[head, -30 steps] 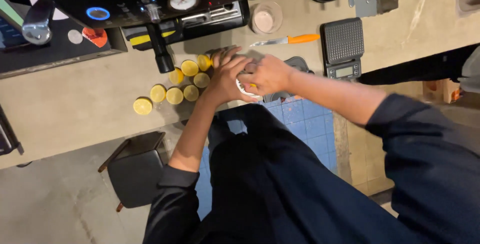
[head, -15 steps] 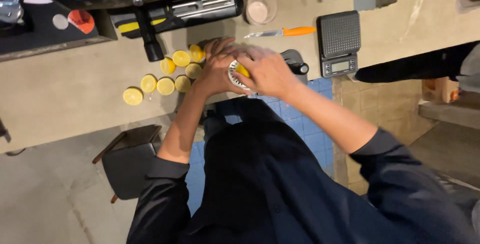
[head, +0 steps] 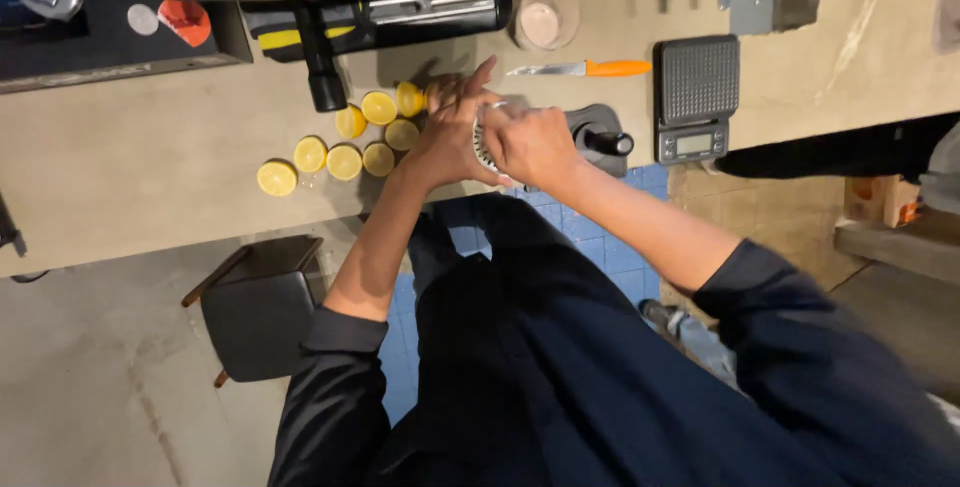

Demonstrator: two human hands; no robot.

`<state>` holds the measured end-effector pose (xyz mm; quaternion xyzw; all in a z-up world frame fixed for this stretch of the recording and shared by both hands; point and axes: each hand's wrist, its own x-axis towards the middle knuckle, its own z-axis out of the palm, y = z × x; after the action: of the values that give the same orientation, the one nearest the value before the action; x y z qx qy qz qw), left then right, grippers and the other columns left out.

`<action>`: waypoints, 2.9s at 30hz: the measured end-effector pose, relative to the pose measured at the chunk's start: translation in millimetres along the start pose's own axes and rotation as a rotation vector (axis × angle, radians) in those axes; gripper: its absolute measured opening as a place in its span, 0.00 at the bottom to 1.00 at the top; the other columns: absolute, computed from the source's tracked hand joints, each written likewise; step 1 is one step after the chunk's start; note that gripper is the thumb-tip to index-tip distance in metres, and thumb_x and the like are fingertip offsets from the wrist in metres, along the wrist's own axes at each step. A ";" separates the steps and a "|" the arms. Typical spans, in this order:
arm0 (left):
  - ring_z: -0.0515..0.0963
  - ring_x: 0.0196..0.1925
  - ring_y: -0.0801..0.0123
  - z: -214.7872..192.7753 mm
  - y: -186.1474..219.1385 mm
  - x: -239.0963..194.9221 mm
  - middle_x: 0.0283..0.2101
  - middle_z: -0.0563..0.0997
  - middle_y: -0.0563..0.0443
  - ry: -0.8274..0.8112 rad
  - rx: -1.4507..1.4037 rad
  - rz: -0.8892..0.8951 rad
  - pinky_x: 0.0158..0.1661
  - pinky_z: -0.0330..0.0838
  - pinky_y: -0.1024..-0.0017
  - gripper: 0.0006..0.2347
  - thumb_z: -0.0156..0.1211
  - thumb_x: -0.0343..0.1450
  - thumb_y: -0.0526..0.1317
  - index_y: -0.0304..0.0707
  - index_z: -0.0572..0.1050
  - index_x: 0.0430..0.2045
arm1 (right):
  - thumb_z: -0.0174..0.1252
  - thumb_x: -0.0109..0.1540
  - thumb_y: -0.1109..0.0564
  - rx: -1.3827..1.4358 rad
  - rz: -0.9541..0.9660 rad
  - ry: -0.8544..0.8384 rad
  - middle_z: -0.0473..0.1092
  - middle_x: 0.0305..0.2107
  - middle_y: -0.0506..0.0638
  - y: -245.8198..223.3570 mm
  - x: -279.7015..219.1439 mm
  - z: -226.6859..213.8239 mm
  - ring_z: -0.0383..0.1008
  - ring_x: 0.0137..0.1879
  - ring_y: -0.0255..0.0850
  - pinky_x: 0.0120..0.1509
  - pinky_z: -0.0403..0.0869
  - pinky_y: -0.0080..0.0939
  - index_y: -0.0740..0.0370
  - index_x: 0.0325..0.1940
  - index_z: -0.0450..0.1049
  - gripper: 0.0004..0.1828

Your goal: The person squeezes multiple lemon halves using a manual citrus juicer. They place each lemon half onto the juicer cone, press down, and rotate to extract the juice into a container below. The person handles the lemons and the juicer by hand throughout the process.

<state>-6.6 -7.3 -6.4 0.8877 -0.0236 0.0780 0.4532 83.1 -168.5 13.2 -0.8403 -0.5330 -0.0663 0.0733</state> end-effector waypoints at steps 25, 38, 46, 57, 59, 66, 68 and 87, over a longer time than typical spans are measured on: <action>0.66 0.66 0.43 -8.4 9.7 -11.1 0.61 0.72 0.40 -0.125 0.055 -0.009 0.67 0.42 0.47 0.65 0.82 0.49 0.66 0.45 0.38 0.74 | 0.54 0.65 0.46 0.202 0.226 0.152 0.71 0.18 0.49 -27.5 -12.7 -18.1 0.72 0.23 0.54 0.19 0.58 0.53 0.50 0.27 0.71 0.14; 0.72 0.68 0.54 -12.2 20.8 -6.5 0.60 0.77 0.43 -0.064 -0.025 0.031 0.67 0.43 0.54 0.63 0.87 0.50 0.58 0.37 0.42 0.73 | 0.67 0.65 0.53 0.303 -0.046 0.027 0.65 0.32 0.54 -13.8 -10.9 -92.4 0.64 0.33 0.47 0.31 0.66 0.43 0.62 0.44 0.68 0.15; 0.71 0.69 0.51 -9.7 18.2 -3.9 0.58 0.80 0.43 -0.069 0.019 0.036 0.66 0.44 0.54 0.64 0.89 0.51 0.57 0.40 0.39 0.73 | 0.48 0.72 0.34 -0.043 -0.126 -0.295 0.71 0.21 0.48 -1.2 8.0 -52.0 0.65 0.16 0.39 0.23 0.68 0.40 0.54 0.66 0.66 0.28; 0.74 0.64 0.57 -11.0 33.2 -7.1 0.52 0.81 0.51 -0.027 0.049 0.001 0.66 0.44 0.55 0.62 0.85 0.47 0.56 0.38 0.45 0.73 | 0.46 0.70 0.44 0.136 0.371 0.238 0.70 0.16 0.55 -31.7 -12.4 -14.3 0.71 0.21 0.60 0.22 0.62 0.55 0.53 0.30 0.68 0.19; 0.70 0.66 0.59 1.6 14.5 -10.0 0.54 0.79 0.51 -0.012 0.084 -0.008 0.66 0.44 0.52 0.56 0.83 0.46 0.58 0.40 0.54 0.68 | 0.50 0.67 0.41 0.102 0.287 0.197 0.68 0.17 0.52 -21.5 -14.2 -17.0 0.74 0.23 0.58 0.25 0.68 0.54 0.50 0.32 0.66 0.16; 0.72 0.62 0.55 7.4 39.4 -26.5 0.49 0.81 0.44 0.072 0.020 0.012 0.63 0.49 0.54 0.41 0.84 0.46 0.56 0.38 0.71 0.51 | 0.68 0.58 0.54 0.528 -0.255 -0.176 0.66 0.42 0.58 15.6 -24.5 -101.5 0.74 0.45 0.65 0.43 0.76 0.60 0.59 0.56 0.73 0.23; 0.74 0.60 0.54 10.5 42.9 -32.5 0.48 0.81 0.43 0.101 0.016 -0.030 0.62 0.53 0.55 0.42 0.85 0.45 0.56 0.38 0.72 0.51 | 0.67 0.59 0.57 0.554 -0.281 -0.200 0.68 0.41 0.60 17.3 -25.2 -105.3 0.74 0.44 0.67 0.44 0.76 0.61 0.62 0.56 0.74 0.21; 0.75 0.56 0.56 30.4 26.6 -42.4 0.47 0.82 0.46 0.270 0.135 0.041 0.57 0.59 0.61 0.39 0.84 0.47 0.56 0.40 0.74 0.51 | 0.56 0.69 0.50 0.218 -0.295 0.065 0.68 0.45 0.50 8.4 -46.8 -71.7 0.72 0.48 0.49 0.49 0.75 0.42 0.60 0.59 0.75 0.18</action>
<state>-47.9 -48.7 -9.5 0.8970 0.0248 0.2072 0.3897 68.6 -227.5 74.3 -0.7376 -0.6519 -0.0453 0.1703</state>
